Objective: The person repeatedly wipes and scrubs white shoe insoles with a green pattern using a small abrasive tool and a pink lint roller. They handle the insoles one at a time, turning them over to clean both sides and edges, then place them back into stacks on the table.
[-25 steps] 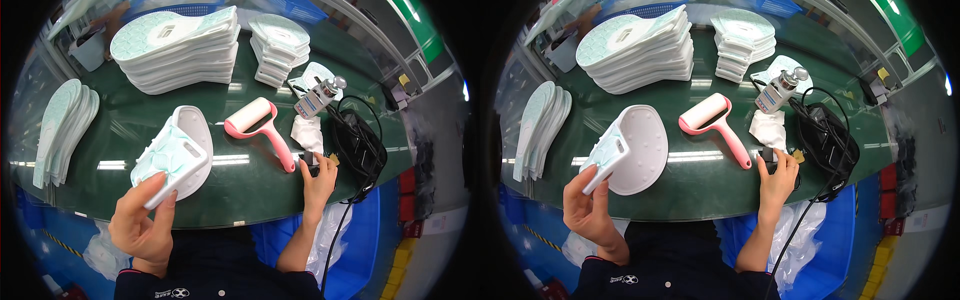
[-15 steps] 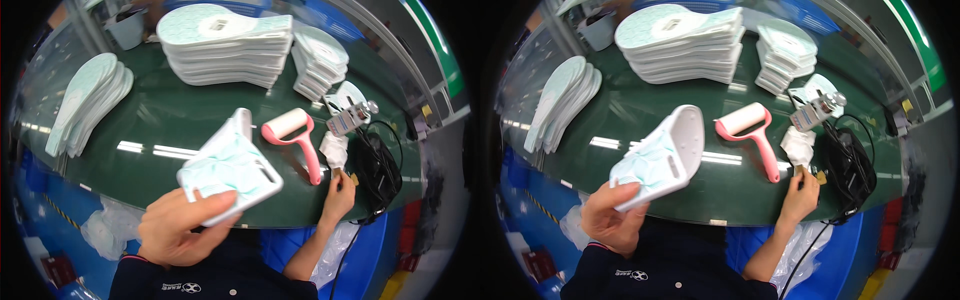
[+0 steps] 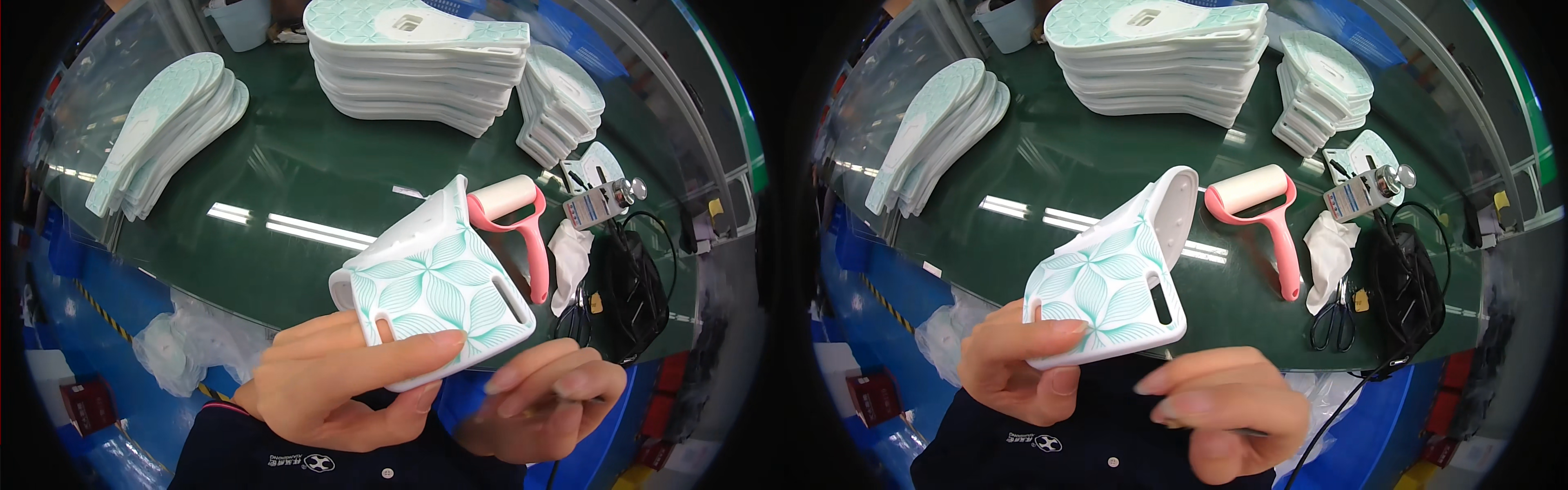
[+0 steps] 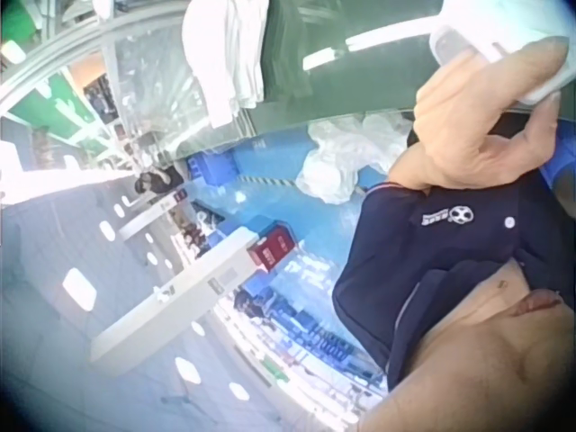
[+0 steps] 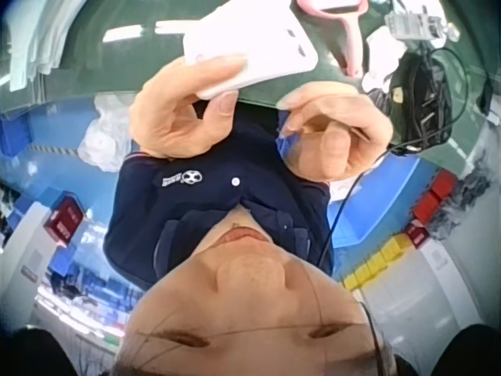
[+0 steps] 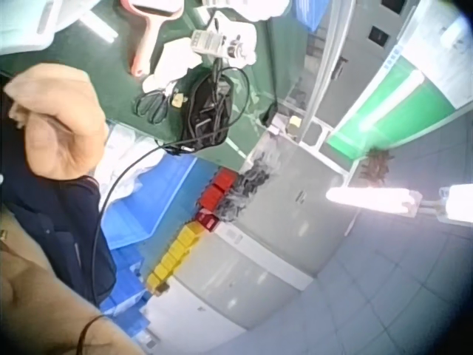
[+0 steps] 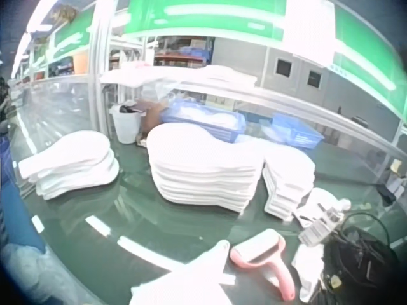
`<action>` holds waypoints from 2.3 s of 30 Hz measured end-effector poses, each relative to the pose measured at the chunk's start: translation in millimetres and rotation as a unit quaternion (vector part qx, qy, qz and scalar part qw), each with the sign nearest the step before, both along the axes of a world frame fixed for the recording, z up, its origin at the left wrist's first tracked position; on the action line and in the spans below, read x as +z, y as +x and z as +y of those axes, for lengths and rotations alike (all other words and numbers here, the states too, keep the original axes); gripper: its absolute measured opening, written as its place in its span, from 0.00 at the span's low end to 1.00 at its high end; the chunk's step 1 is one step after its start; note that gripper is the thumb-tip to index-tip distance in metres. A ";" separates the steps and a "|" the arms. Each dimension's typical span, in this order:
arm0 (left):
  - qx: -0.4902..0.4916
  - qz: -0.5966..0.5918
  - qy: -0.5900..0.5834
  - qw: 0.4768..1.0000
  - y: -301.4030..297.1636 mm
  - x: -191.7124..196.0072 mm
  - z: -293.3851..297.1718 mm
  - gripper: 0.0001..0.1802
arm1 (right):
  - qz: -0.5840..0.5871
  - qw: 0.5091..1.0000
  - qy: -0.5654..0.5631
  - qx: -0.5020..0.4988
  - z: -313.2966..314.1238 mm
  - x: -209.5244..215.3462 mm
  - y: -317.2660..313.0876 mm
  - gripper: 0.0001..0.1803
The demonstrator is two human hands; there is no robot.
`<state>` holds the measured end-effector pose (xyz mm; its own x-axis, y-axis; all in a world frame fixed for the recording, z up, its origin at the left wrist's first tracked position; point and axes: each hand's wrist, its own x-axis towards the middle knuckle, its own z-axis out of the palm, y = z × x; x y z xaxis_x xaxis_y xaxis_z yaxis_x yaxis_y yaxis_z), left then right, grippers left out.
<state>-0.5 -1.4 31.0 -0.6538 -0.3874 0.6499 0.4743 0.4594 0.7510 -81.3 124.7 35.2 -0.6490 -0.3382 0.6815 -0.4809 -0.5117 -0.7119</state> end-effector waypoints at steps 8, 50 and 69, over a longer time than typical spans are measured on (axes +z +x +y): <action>0.022 0.004 0.016 1.000 -0.2 -7.6 0.2 0.18 | -0.161 0.980 -0.007 0.116 -9.4 -1.7 7.2 0.11; 0.024 0.020 -0.008 0.999 0.4 -7.6 6.1 0.19 | -0.133 0.986 -0.063 0.076 -9.8 -3.1 6.6 0.14; 0.048 0.021 -0.040 0.998 2.3 -14.8 10.7 0.19 | -0.099 0.992 -0.077 -0.002 -22.6 -4.3 7.5 0.10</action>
<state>1.8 9.3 16.2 -0.5876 -0.3926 0.7076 0.4553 0.5625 0.6901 -73.8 102.2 30.9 -0.7767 -0.2370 0.5835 -0.3414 -0.6202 -0.7063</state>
